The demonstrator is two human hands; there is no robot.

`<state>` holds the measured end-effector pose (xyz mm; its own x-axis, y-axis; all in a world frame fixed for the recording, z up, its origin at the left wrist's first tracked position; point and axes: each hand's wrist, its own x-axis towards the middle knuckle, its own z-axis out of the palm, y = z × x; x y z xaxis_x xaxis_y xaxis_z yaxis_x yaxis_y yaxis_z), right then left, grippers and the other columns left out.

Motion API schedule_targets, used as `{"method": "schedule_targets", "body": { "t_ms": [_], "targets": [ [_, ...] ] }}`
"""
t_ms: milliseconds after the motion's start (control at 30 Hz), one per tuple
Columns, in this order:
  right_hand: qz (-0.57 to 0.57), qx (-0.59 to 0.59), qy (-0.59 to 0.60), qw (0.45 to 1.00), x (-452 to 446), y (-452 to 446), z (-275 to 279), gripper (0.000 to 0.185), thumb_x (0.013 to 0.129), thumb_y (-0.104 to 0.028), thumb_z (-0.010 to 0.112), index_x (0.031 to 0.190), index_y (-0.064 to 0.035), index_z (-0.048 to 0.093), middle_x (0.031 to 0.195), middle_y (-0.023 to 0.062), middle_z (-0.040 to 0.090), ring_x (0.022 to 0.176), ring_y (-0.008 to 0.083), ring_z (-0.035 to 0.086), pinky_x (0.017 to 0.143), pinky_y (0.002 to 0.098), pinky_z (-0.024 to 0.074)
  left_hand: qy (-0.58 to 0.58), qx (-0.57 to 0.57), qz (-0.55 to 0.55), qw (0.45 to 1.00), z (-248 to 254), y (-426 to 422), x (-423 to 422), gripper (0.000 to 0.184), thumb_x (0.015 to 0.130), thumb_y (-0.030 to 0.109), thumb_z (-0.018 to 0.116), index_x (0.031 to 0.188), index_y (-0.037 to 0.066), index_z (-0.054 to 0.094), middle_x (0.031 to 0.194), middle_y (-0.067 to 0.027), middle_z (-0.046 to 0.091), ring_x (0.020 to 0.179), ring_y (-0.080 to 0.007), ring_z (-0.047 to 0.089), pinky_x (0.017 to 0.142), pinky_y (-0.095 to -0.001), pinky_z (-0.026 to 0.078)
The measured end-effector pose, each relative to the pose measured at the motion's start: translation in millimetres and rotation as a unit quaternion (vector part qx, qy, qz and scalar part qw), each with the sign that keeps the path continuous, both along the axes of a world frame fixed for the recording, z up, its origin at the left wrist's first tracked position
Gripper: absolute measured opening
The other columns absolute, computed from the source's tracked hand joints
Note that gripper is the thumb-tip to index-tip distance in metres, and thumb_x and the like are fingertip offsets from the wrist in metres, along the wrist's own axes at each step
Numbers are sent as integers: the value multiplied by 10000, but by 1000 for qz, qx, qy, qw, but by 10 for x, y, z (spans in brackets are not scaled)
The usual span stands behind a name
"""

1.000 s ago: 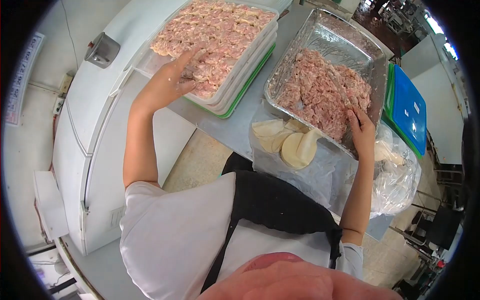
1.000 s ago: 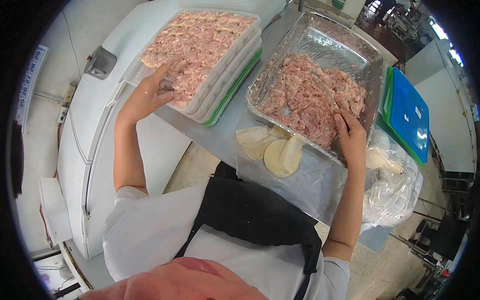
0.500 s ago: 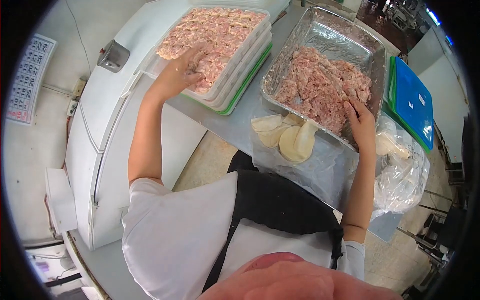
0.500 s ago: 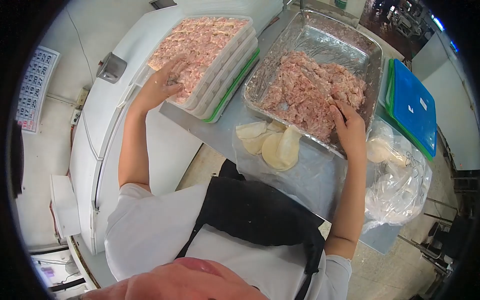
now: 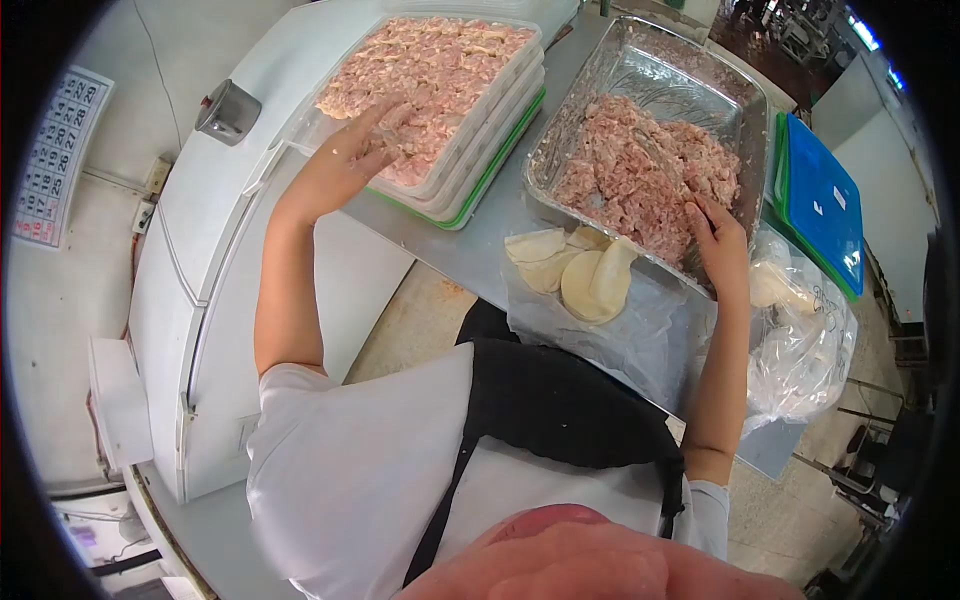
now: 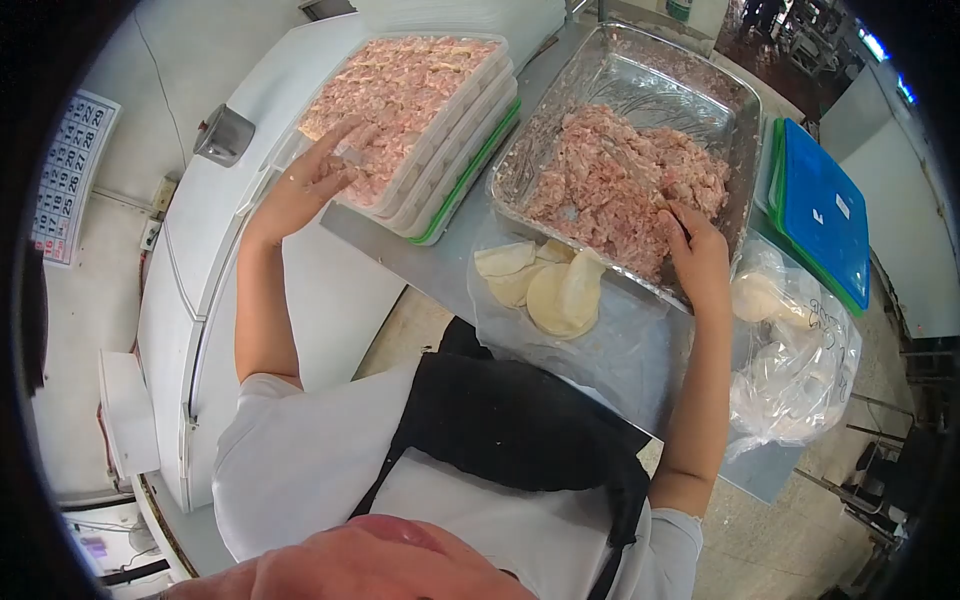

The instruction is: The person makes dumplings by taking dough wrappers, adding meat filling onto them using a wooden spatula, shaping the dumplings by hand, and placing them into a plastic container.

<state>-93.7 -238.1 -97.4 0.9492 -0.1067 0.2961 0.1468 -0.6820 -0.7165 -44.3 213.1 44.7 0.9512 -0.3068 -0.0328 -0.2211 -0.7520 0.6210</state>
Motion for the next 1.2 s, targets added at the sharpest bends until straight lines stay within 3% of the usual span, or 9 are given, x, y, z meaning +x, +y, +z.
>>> {"method": "schedule_targets", "body": {
  "t_ms": [100,200,300,400,567,900,1033,1100,1200],
  "targets": [
    [0,-32,12,999,8,-16,-25,292,933,-208,598,1119,12,645,1074,132,683,993,194,626,897,288,450,-83,26,-32,996,65,-31,-44,618,885,91,533,1469,165,346,1181,-100,621,875,-150,582,870,-297,451],
    [3,-18,-2,1000,-4,21,17,293,914,-213,603,1090,17,650,1064,188,668,999,316,644,872,340,476,38,97,-18,994,130,8,21,605,885,94,539,1459,165,362,1173,-112,622,903,-160,595,887,-311,447],
    [1,-8,8,1000,-17,33,48,285,912,-211,607,1088,8,653,1064,185,669,997,316,645,869,340,478,13,35,-46,998,25,262,214,612,885,99,541,1464,166,355,1274,-145,569,960,-183,589,925,-326,431],
    [2,-21,4,1000,-9,37,42,273,910,-207,612,1088,-5,658,1062,179,670,991,316,647,863,340,480,-82,143,70,984,-144,425,450,641,863,71,527,1469,169,346,1379,-153,493,1046,-204,567,977,-336,405],
    [2,-25,-4,1000,-9,37,45,266,906,-205,613,1087,-15,662,1050,172,673,979,311,650,852,336,483,-14,42,-24,999,-274,450,603,709,824,105,501,1492,129,265,1491,-162,358,1359,-309,370,1095,-360,316],
    [-17,-43,28,999,-25,85,115,281,906,-213,599,1092,-10,653,1096,184,656,998,323,640,855,344,482,-38,-82,-37,995,-444,538,654,675,834,75,500,1479,130,309,1512,-130,332,1352,-270,382,1078,-362,340],
    [17,-99,13,995,-8,1,53,284,908,-198,594,1114,-9,644,1113,186,650,1016,318,633,867,341,481,-63,-41,-20,997,-280,275,421,533,834,70,538,1362,65,467,1196,-119,614,1073,-244,596,878,-339,474],
    [43,-108,27,993,-20,-31,178,289,919,-195,594,1128,1,637,1101,194,653,1021,313,630,873,328,478,-303,10,41,952,-259,61,234,384,836,41,553,1220,29,567,1025,-95,651,911,-223,629,776,-327,492],
    [120,-296,24,947,-47,-94,539,228,897,-219,588,1006,-44,686,935,169,659,889,370,614,767,427,492,-204,-238,-235,920,-223,-598,-183,216,811,41,628,1026,42,640,976,-72,638,864,-206,616,745,-298,493]
  ]
}}
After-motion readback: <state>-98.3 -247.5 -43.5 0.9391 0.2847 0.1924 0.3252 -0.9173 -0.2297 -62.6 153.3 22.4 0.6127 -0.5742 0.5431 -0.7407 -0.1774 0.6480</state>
